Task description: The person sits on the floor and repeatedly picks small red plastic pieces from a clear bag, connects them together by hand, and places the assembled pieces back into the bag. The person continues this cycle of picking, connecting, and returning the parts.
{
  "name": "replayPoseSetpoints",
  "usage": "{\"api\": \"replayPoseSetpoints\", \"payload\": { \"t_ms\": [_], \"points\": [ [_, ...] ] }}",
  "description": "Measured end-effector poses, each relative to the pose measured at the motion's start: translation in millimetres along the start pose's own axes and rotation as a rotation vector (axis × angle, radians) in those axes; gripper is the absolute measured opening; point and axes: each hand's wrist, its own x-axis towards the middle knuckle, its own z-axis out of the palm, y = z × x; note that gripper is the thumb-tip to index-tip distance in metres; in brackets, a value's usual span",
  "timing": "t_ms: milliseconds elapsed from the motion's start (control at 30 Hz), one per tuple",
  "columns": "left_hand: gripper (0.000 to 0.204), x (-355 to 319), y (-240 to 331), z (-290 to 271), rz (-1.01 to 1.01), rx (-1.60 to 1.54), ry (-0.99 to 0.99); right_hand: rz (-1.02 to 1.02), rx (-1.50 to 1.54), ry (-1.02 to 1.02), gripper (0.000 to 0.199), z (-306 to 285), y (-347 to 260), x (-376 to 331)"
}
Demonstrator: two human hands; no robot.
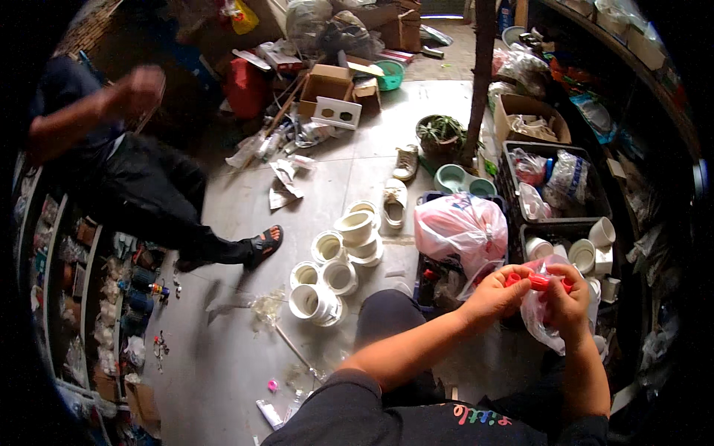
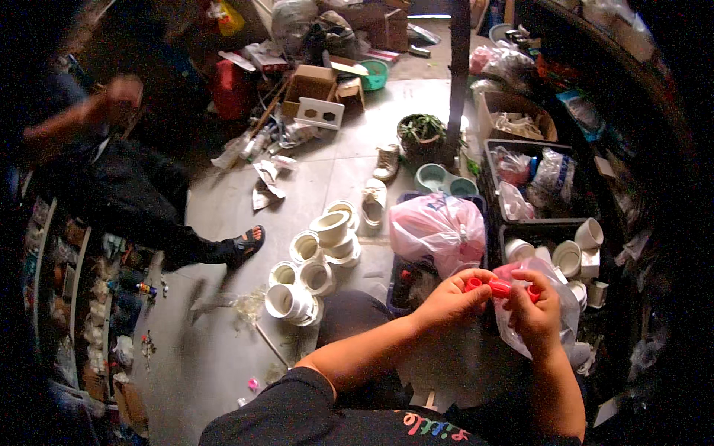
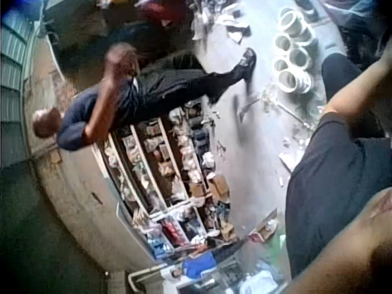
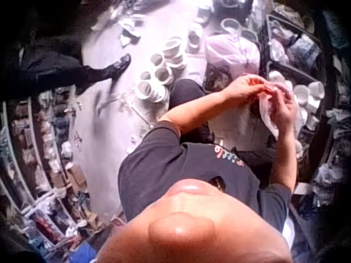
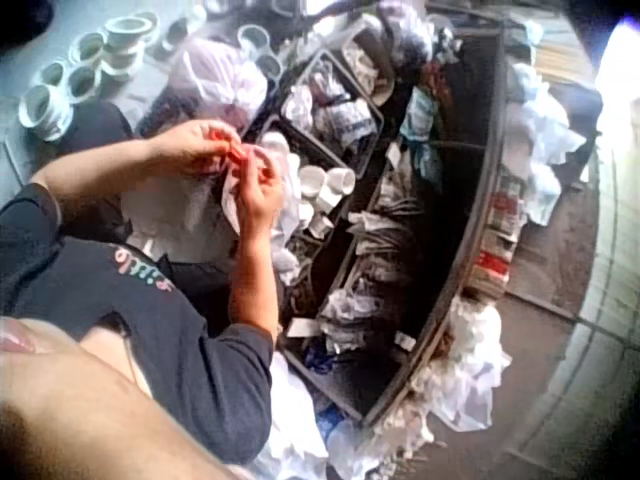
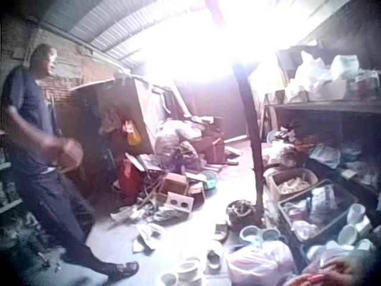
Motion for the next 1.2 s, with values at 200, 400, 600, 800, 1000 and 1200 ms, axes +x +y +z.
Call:
{"api": "replayPoseSetpoints", "payload": {
  "t_ms": [200, 400, 600, 800, 1000, 1200],
  "points": [
    [0.028, -3, 3, -2, -0.008, -0.004, 0.012, -0.632, -0.399, -0.057, 0.042, 10, -4, 0],
    [0.026, 4, -4, -6, -0.082, -0.063, 0.026, -0.773, -0.632, 0.039, 0.027, 4, -12, 1],
    [0.027, 8, -5, 6, -0.1, -0.15, 0.003, -0.151, -0.007, -0.001, 0.029, -16, -6, -3],
    [0.022, 6, -4, 26, -0.128, -0.161, 0.133, -0.738, -0.678, 0.001, 0.017, -18, -18, -10],
    [0.022, 0, -2, 37, -0.106, -0.119, 0.068, -0.141, -0.331, -0.017, 0.029, -25, -27, -22],
    [0.029, 2, -9, 26, -0.145, -0.062, 0.017, -0.392, -0.719, 0.072, 0.028, -24, -24, -30]
  ]
}}
